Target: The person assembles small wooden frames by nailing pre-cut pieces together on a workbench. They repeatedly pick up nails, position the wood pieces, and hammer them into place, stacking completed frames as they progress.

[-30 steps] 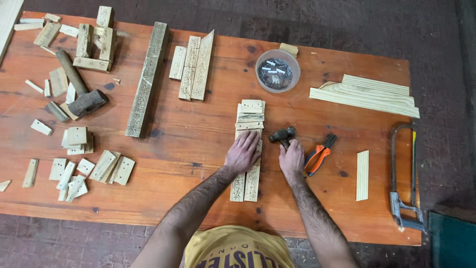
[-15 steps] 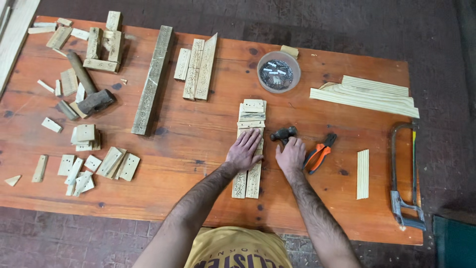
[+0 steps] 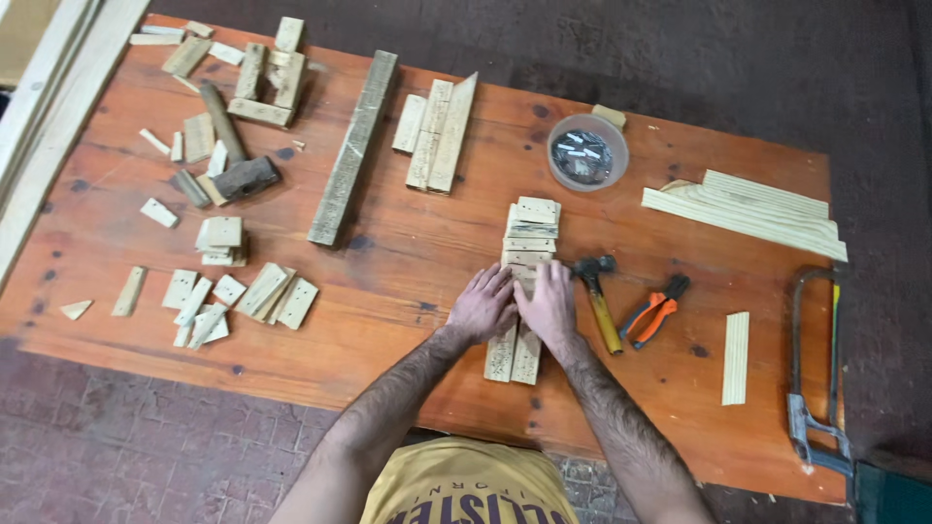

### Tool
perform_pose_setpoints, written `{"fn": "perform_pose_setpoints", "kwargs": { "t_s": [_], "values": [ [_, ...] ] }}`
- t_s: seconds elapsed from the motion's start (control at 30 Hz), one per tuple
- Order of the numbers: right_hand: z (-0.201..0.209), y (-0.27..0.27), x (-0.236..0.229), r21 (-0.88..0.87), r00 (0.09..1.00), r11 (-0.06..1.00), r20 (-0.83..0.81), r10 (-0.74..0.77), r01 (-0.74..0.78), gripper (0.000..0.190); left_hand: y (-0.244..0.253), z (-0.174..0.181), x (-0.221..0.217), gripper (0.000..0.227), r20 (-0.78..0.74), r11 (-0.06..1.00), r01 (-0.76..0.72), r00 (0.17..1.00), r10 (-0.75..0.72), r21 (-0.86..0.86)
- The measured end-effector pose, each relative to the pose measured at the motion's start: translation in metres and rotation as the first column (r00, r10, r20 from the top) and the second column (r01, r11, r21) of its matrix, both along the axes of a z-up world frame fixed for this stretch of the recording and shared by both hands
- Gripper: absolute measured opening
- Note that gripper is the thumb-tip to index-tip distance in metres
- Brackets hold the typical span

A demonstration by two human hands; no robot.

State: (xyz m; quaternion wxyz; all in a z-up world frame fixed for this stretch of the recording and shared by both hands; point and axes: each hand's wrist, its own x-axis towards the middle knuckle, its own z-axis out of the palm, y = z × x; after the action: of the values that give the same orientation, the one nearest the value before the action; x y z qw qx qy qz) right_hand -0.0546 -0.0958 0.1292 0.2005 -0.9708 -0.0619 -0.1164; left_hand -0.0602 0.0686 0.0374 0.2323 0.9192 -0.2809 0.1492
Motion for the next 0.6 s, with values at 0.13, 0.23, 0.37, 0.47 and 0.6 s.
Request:
{"fn": "perform_pose_setpoints", "kwargs": {
  "t_s": [0.13, 0.23, 0.37, 0.47, 0.6],
  "values": [
    [0.0, 0.04, -0.002, 0.089, 0.983, 0.981, -0.044, 0.178, -0.174, 0.029, 0.04, 0.019, -0.007, 0.042, -0.096, 0.999, 0.002, 0.995, 0.002, 0.045],
    [-0.001, 0.068, -0.008, 0.178, 0.963, 0.954, -0.083, 0.258, -0.241, 0.02, 0.069, 0.026, -0.016, 0.037, -0.146, 0.998, -0.019, 0.989, 0.028, 0.058],
    [-0.01, 0.101, -0.012, 0.242, 0.935, 0.928, -0.148, 0.322, -0.282, 0.011, 0.102, 0.016, -0.025, 0.025, -0.192, 0.995, -0.084, 0.977, 0.091, 0.046],
    [0.005, 0.128, -0.019, 0.329, 0.895, 0.907, -0.267, 0.356, -0.263, 0.014, 0.131, 0.041, -0.033, 0.015, -0.227, 0.995, -0.101, 0.969, 0.097, -0.003],
    [-0.002, 0.159, -0.021, 0.329, 0.868, 0.906, -0.327, 0.373, -0.266, 0.018, 0.165, 0.029, -0.039, 0.012, -0.233, 0.984, -0.177, 0.957, 0.171, -0.007]
  ]
}}
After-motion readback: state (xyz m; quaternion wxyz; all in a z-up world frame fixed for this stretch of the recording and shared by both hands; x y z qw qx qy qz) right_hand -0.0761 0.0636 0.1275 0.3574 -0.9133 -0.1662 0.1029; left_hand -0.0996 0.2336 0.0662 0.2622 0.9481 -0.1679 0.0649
